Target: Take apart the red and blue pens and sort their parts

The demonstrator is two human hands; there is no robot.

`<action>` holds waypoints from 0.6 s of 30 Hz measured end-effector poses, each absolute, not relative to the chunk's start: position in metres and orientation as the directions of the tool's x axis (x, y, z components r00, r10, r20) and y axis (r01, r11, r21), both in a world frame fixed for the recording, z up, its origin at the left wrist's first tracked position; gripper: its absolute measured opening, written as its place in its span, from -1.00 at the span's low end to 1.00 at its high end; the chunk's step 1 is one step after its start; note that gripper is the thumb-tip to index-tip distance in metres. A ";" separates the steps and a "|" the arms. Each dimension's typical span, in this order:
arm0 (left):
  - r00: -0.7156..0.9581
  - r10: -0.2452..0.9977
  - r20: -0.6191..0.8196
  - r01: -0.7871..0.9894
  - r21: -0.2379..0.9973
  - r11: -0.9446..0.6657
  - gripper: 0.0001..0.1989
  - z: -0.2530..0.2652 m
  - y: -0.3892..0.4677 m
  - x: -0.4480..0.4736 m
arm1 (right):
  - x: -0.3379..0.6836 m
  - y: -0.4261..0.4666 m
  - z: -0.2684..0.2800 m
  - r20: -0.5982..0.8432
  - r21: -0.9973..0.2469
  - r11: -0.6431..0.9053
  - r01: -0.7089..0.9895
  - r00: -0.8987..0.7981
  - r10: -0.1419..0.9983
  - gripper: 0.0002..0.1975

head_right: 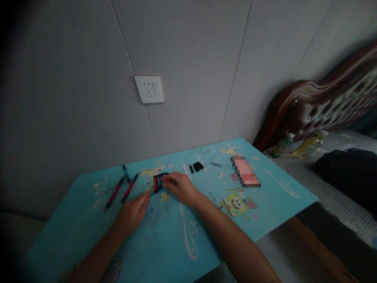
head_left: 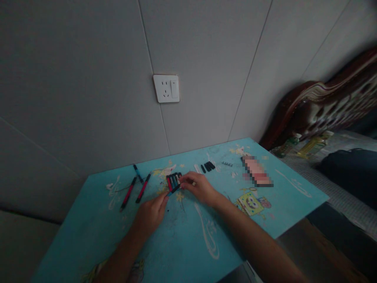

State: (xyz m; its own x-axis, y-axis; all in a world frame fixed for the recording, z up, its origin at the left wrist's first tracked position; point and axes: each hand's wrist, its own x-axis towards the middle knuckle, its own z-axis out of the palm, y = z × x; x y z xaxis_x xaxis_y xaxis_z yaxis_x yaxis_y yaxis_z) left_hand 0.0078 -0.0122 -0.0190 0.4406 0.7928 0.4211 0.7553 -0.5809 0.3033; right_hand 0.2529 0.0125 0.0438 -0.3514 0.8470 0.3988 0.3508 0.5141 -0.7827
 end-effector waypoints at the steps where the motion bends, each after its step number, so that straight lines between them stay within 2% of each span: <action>1: 0.439 0.791 0.427 0.758 0.297 -0.581 -0.66 -0.019 -0.012 0.008 | 0.256 0.014 0.046 0.409 -0.763 0.519 0.384 -0.335 0.849 -0.84; 4: 0.422 0.794 0.437 0.776 0.279 -0.566 -0.67 -0.020 -0.012 0.007 | 0.279 0.020 0.055 0.456 -0.681 0.507 0.529 -0.235 0.858 -0.80; 6: 0.413 0.798 0.439 0.782 0.278 -0.558 -0.66 -0.020 -0.012 0.006 | 0.306 0.026 0.058 0.461 -0.622 0.430 0.654 -0.137 0.877 -0.76; 7: 0.413 0.798 0.439 0.782 0.278 -0.558 -0.66 -0.021 -0.012 0.006 | 0.322 0.029 0.057 0.447 -0.587 0.356 0.727 -0.075 0.891 -0.75; 9: 0.419 0.795 0.438 0.780 0.274 -0.562 -0.67 -0.022 -0.011 0.007 | 0.358 0.036 0.054 0.375 -0.463 0.102 0.880 0.090 0.922 -0.72; 13: 0.438 0.787 0.434 0.771 0.269 -0.577 -0.69 -0.021 -0.012 0.009 | 0.418 0.046 0.042 0.315 -0.350 -0.200 0.915 0.316 0.895 -0.69; 18: 0.428 0.792 0.435 0.774 0.277 -0.570 -0.68 -0.019 -0.014 0.012 | 0.445 0.047 0.023 0.233 -0.250 -0.357 0.900 0.414 0.880 -0.69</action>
